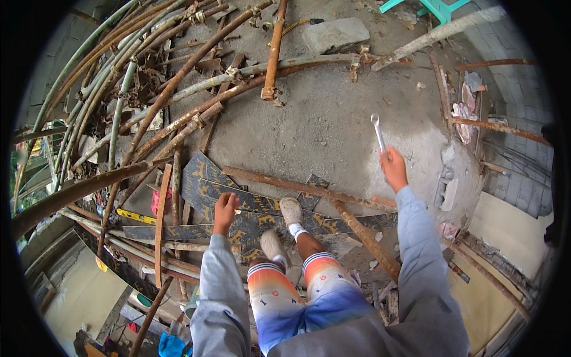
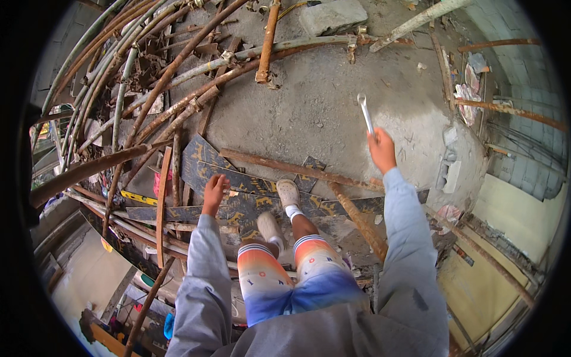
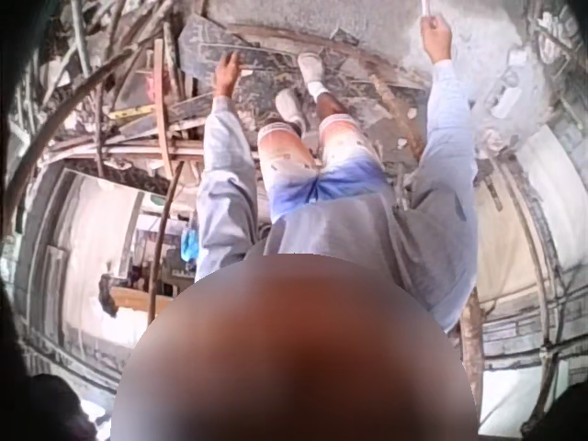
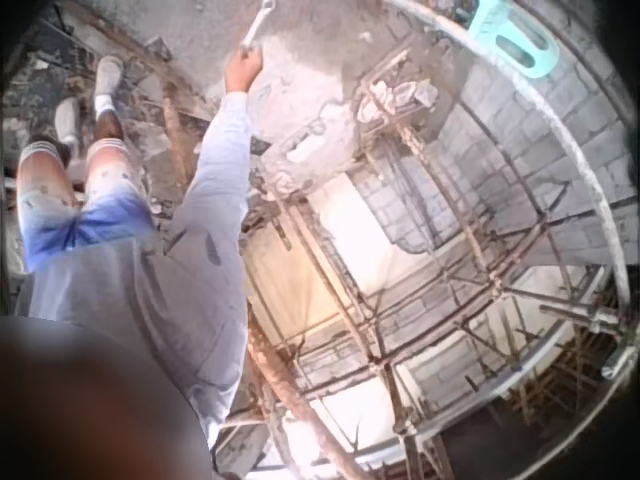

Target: The person uses a wrench to loosen and remove metal couplers from rusty scaffolding poles. They repeatedly pick up poles, apply the wrench to the couplers, detach them, and place the couplers into a bucket.

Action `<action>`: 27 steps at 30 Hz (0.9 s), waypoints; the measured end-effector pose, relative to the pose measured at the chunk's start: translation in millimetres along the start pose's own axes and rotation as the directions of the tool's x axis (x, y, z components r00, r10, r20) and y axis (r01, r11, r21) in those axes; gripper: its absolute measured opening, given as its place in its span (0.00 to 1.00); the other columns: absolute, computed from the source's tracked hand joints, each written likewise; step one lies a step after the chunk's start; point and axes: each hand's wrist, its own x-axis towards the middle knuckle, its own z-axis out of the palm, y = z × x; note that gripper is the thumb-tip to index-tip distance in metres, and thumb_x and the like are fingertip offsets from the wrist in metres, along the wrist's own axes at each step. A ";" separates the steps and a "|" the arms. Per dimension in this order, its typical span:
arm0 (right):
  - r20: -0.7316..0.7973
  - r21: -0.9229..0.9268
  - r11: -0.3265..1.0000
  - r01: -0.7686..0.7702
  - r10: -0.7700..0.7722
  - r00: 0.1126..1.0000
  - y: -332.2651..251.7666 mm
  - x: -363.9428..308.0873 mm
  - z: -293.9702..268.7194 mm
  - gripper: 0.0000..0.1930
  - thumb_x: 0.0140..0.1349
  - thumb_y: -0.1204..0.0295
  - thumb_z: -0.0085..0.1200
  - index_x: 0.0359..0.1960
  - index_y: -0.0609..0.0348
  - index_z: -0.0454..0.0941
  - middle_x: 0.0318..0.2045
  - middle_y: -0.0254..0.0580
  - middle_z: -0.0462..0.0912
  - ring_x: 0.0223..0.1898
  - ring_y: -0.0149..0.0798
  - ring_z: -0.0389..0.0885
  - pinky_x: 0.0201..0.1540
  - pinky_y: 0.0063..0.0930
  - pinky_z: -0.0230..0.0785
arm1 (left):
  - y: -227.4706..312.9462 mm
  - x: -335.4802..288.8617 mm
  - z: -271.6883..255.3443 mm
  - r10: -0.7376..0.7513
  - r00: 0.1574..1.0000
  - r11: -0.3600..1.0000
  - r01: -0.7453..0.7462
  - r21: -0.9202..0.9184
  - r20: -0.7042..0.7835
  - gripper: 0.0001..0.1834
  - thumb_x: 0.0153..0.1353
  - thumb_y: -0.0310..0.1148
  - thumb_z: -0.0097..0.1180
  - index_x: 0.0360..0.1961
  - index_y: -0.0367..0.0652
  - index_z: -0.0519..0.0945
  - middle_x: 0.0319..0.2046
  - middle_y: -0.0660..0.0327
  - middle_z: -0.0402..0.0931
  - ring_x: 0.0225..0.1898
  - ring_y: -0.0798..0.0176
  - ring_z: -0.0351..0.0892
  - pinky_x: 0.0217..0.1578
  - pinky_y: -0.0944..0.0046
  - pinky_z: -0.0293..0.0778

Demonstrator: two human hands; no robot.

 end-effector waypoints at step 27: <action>0.615 -0.692 0.498 0.523 0.027 0.788 -128.1 320.9 309.2 0.15 0.67 0.66 0.52 0.52 0.52 0.81 0.35 0.50 0.86 0.37 0.55 0.86 0.40 0.52 0.78 | 111.7 431.8 185.8 0.042 0.976 0.983 -0.079 0.166 0.215 0.61 0.42 0.42 0.81 0.72 0.36 0.54 0.60 0.41 0.72 0.62 0.44 0.73 0.63 0.54 0.69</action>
